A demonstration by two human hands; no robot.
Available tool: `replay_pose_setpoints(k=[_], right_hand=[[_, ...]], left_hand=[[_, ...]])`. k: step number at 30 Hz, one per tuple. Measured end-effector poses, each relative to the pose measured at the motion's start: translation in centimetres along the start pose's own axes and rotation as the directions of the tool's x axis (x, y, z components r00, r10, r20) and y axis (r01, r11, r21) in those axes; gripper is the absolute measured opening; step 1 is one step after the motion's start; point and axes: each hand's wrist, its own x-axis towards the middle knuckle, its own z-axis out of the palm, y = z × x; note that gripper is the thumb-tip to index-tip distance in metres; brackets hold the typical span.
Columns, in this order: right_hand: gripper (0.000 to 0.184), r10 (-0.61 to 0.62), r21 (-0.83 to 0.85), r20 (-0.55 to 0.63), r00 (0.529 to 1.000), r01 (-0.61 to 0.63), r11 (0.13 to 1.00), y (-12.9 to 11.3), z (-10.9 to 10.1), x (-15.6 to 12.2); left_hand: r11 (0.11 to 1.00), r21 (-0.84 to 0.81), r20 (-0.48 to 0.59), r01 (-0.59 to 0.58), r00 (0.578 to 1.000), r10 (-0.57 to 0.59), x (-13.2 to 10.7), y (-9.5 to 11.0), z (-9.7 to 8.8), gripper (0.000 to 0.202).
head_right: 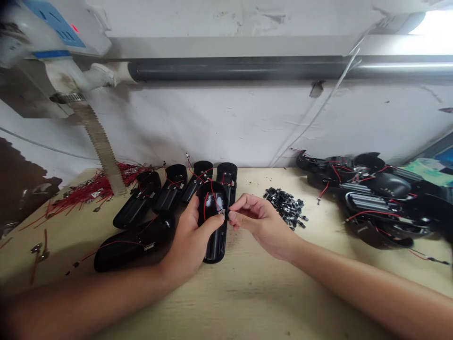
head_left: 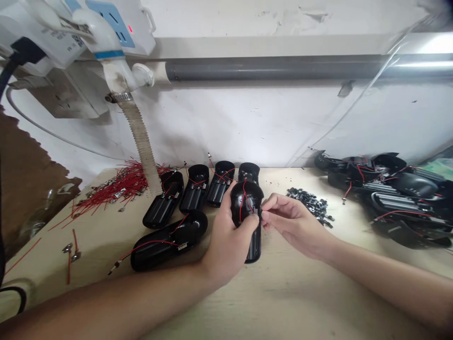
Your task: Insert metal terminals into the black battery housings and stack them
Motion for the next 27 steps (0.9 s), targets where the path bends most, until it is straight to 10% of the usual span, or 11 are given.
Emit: replay_pose_setpoints(k=[27], right_hand=[[0.056, 0.039, 0.03, 0.275, 0.961, -0.05, 0.998, -0.5, -1.7, 0.4]], left_hand=[[0.967, 0.115, 0.276, -0.229, 0.942, 0.19, -0.3, 0.5, -0.2, 0.044]])
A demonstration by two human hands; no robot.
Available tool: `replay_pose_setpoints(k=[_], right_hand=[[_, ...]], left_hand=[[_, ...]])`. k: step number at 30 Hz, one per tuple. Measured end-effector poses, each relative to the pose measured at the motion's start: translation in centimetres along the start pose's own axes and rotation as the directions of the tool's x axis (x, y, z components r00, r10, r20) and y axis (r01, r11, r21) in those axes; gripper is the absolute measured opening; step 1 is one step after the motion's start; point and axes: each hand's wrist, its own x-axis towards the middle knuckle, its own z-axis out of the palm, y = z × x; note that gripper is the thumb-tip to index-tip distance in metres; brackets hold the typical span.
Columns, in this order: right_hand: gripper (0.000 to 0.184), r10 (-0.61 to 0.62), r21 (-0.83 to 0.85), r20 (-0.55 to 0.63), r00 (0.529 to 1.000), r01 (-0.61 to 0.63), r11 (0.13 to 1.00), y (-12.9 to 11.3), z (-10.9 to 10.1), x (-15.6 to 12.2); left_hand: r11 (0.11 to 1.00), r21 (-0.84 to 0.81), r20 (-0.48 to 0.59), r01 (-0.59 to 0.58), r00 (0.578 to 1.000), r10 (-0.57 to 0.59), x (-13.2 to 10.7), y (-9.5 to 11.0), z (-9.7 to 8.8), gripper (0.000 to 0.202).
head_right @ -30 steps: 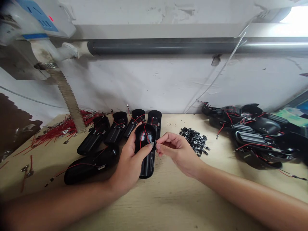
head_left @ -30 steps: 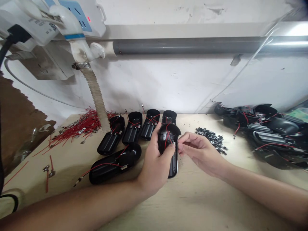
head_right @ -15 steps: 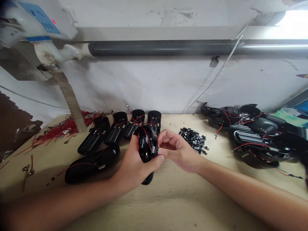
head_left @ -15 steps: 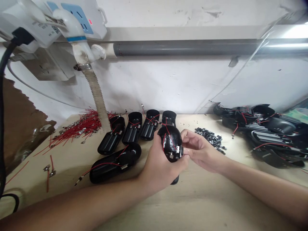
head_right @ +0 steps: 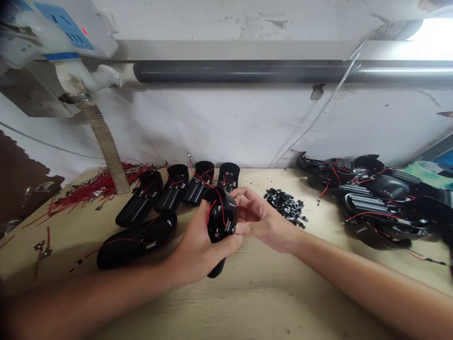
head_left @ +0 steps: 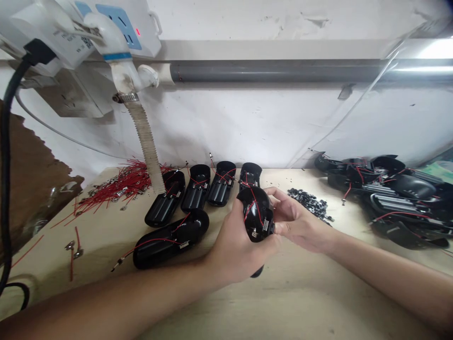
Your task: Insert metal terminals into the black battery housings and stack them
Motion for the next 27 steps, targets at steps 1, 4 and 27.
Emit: replay_pose_setpoints(k=[1, 4, 27], right_hand=[[0.058, -0.006, -0.002, 0.008, 1.0, 0.006, 1.0, 0.0, 0.1, 0.0], [0.067, -0.06, -0.02, 0.024, 0.998, 0.061, 0.998, -0.1, 0.6, -0.1], [0.07, -0.087, -0.093, 0.098, 0.991, 0.096, 0.991, -0.4, 1.6, -1.4]], left_hand=[[1.0, -0.001, -0.005, 0.006, 1.0, -0.006, 0.0, 0.0, 0.0, 0.043], [0.999, -0.036, 0.008, 0.015, 1.0, -0.015, -0.1, 0.0, 0.1, 0.042], [0.992, 0.024, 0.072, 0.125, 0.989, -0.126, -0.4, -0.3, -0.1, 0.057]])
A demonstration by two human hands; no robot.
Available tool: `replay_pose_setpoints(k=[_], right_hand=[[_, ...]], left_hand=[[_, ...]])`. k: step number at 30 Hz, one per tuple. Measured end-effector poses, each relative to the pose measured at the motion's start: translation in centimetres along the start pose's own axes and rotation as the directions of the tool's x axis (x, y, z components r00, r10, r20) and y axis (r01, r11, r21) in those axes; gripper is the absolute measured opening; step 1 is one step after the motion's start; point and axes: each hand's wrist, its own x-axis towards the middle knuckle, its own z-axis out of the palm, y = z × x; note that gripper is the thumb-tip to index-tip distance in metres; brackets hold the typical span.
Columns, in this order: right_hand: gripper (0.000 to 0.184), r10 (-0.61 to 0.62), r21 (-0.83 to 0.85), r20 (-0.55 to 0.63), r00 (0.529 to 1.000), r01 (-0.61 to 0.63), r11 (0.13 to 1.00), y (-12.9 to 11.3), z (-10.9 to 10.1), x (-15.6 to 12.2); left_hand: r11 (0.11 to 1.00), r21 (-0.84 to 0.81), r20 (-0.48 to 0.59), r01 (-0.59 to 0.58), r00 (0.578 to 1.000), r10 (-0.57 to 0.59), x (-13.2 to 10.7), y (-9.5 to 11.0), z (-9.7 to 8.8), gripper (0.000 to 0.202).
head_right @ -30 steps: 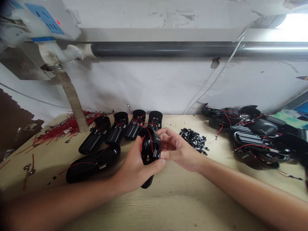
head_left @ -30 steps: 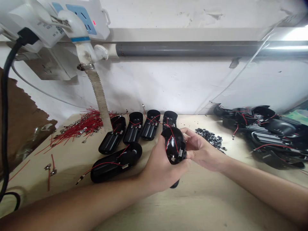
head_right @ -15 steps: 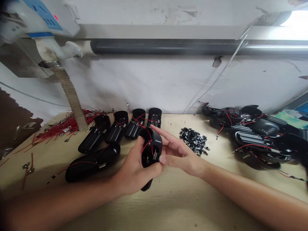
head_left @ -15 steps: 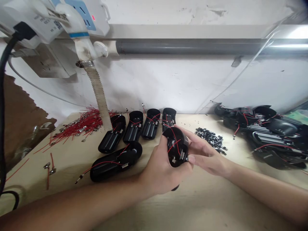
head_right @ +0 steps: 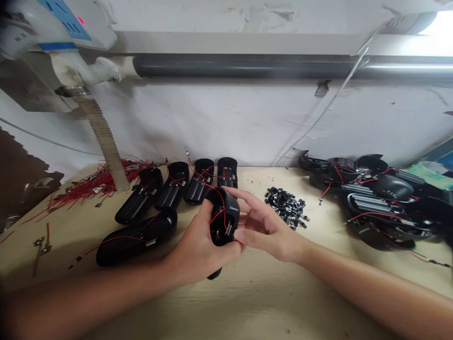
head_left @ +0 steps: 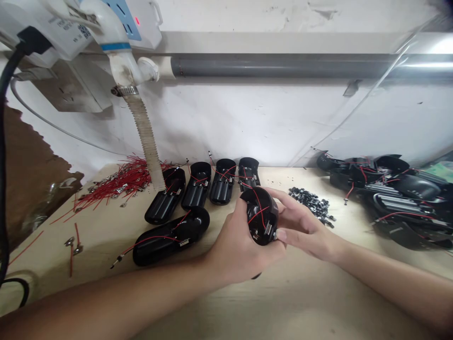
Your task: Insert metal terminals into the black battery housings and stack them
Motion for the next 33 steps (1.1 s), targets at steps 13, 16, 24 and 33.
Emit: replay_pose_setpoints(k=[13, 16, 24, 33], right_hand=[[0.066, 0.011, -0.057, -0.031, 0.999, -0.013, 0.998, -0.1, 0.3, 0.0], [0.065, -0.002, -0.085, -0.033, 0.999, -0.001, 0.996, -0.1, 0.4, -0.1], [0.065, 0.006, -0.109, -0.044, 0.999, -0.01, 0.994, 0.0, 0.5, -0.1], [0.063, -0.048, -0.118, -0.022, 0.999, 0.045, 0.992, -0.3, 0.8, 0.3]], left_hand=[[0.997, 0.001, -0.002, -0.083, 0.997, 0.083, -0.2, 0.0, 0.1, 0.052], [0.994, -0.043, -0.001, -0.099, 0.995, 0.099, -0.1, 0.2, 0.1, 0.049], [0.988, -0.121, -0.015, -0.097, 0.995, 0.096, -0.2, 0.1, 0.2, 0.046], [0.983, -0.137, -0.011, -0.119, 0.993, 0.119, -0.4, 0.3, 0.0, 0.041]])
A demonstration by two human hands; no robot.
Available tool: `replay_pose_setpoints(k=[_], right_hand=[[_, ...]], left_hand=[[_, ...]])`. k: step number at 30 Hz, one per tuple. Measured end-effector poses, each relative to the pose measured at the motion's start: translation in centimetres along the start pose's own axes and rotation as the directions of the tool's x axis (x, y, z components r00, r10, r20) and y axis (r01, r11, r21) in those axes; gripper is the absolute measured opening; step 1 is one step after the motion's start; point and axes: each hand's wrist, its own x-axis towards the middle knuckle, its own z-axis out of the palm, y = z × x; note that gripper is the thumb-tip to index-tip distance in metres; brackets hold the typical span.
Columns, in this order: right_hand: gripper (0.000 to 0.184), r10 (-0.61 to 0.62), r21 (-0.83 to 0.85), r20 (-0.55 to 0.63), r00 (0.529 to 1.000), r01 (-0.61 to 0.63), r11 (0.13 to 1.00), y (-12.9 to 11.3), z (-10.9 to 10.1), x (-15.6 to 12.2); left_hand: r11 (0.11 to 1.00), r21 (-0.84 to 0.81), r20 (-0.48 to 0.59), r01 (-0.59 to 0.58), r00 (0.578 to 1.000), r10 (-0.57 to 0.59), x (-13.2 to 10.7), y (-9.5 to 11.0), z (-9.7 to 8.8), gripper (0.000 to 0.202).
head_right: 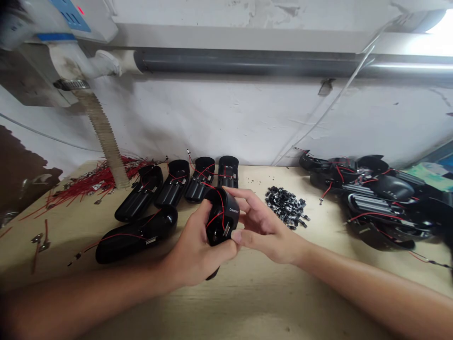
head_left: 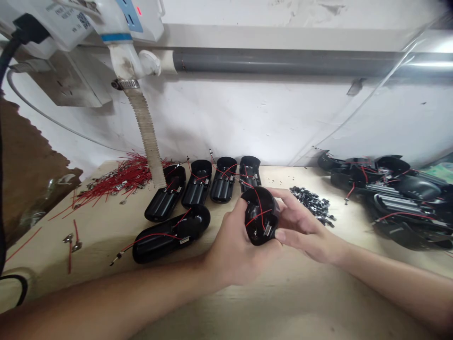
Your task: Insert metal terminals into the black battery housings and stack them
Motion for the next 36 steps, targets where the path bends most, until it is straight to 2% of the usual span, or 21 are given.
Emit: replay_pose_setpoints(k=[8, 15, 18, 21, 32, 36], right_hand=[[0.068, 0.021, 0.078, 0.02, 1.0, -0.022, 0.997, 0.7, -0.7, 0.2], [0.074, 0.061, 0.198, 0.009, 0.998, -0.062, 0.978, 1.3, -1.6, 0.2], [0.073, 0.046, 0.157, -0.006, 0.999, -0.045, 0.987, 1.2, -1.8, 0.0], [0.072, 0.007, 0.097, -0.01, 1.0, -0.006, 0.995, 1.1, -1.7, -0.1], [0.058, -0.104, -0.065, -0.02, 0.994, 0.103, 0.993, 0.2, -0.9, 0.3], [0.051, -0.124, -0.106, -0.021, 0.992, 0.121, 0.987, 0.4, -0.8, 0.2]], left_hand=[[0.998, 0.022, 0.008, 0.065, 0.998, -0.065, 0.3, -0.4, -0.3, 0.048], [0.995, -0.055, 0.03, 0.086, 0.996, -0.084, 1.0, 0.3, -0.2, 0.056], [0.996, -0.053, 0.037, 0.073, 0.997, -0.072, 1.1, 0.3, -0.3, 0.059], [0.994, -0.07, 0.063, 0.079, 0.995, -0.074, 1.0, 0.2, -0.3, 0.053], [0.994, -0.08, 0.104, 0.079, 0.992, -0.07, 1.1, 0.2, -0.3, 0.05], [0.998, -0.051, 0.125, 0.022, 0.992, -0.016, 1.1, -0.1, -0.5, 0.052]])
